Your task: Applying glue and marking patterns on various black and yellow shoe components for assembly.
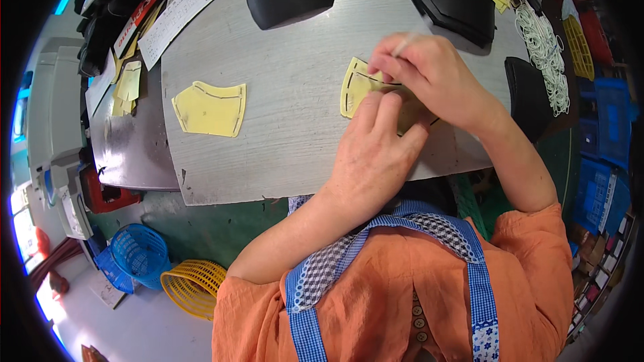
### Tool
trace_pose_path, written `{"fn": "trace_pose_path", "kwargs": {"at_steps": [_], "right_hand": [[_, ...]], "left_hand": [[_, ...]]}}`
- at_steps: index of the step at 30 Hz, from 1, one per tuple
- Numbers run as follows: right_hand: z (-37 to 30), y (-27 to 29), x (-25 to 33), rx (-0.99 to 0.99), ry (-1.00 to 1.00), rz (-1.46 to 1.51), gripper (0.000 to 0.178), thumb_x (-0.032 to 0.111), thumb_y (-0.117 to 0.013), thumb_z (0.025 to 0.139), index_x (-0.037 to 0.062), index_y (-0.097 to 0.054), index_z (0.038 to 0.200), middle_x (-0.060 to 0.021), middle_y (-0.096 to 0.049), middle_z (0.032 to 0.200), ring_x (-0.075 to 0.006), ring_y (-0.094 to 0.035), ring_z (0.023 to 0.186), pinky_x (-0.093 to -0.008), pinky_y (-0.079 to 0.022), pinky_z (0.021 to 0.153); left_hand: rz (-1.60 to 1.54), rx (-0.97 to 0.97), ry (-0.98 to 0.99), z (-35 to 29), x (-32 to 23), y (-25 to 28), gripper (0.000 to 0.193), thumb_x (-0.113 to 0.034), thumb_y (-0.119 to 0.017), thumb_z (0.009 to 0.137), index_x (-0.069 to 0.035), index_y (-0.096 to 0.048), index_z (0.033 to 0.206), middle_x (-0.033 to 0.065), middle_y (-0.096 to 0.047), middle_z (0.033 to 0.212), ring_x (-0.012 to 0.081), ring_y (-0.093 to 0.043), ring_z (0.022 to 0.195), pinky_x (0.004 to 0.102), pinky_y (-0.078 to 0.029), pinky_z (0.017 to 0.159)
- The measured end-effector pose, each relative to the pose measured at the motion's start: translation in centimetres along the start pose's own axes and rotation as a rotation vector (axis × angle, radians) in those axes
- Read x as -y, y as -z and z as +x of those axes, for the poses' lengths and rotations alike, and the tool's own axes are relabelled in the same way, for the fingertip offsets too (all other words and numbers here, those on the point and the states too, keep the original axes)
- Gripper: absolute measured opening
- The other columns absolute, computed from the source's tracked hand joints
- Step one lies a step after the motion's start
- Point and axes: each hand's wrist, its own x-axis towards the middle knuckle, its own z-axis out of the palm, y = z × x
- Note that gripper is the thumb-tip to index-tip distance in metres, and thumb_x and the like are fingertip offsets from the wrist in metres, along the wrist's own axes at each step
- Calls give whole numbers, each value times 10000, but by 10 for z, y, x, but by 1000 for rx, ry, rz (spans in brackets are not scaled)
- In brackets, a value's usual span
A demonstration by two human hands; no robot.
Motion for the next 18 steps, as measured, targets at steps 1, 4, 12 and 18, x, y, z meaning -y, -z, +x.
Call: {"fn": "trace_pose_path", "kwargs": {"at_steps": [1,4,12,18], "right_hand": [[-9,1,-2,-12,93,-29,214,138,-522,972,-9,-661,902,-115,-634,787,-246,-614,681,-310,-483,654],[-39,23,-5,-67,-110,-129,219,147,-523,979,-8,-653,898,-121,-610,770,-251,-581,669,-317,-472,647],[-77,36,11,-18,-217,18,236,177,-536,990,4,-671,904,-113,-649,773,-246,-653,688,-339,-499,641],[-74,6,-1,-253,-179,-91,157,134,-686,899,8,-643,983,-112,-653,888,-169,-650,816,-283,-495,718]], "left_hand": [[-2,3,-1,1,0,1,283,-89,-628,755,-54,-665,1033,164,-538,1130,306,-556,1108,395,-484,949],[45,-27,-1,4,1,3,298,-83,-642,748,-55,-662,1044,151,-537,1092,300,-558,1059,358,-507,876],[184,43,16,19,6,16,332,-181,-754,755,-183,-665,1075,105,-545,1157,299,-556,1101,414,-497,909],[-63,178,18,52,24,27,659,-184,-868,634,-106,-572,1217,140,-541,1198,357,-510,1149,440,-438,987]]}}
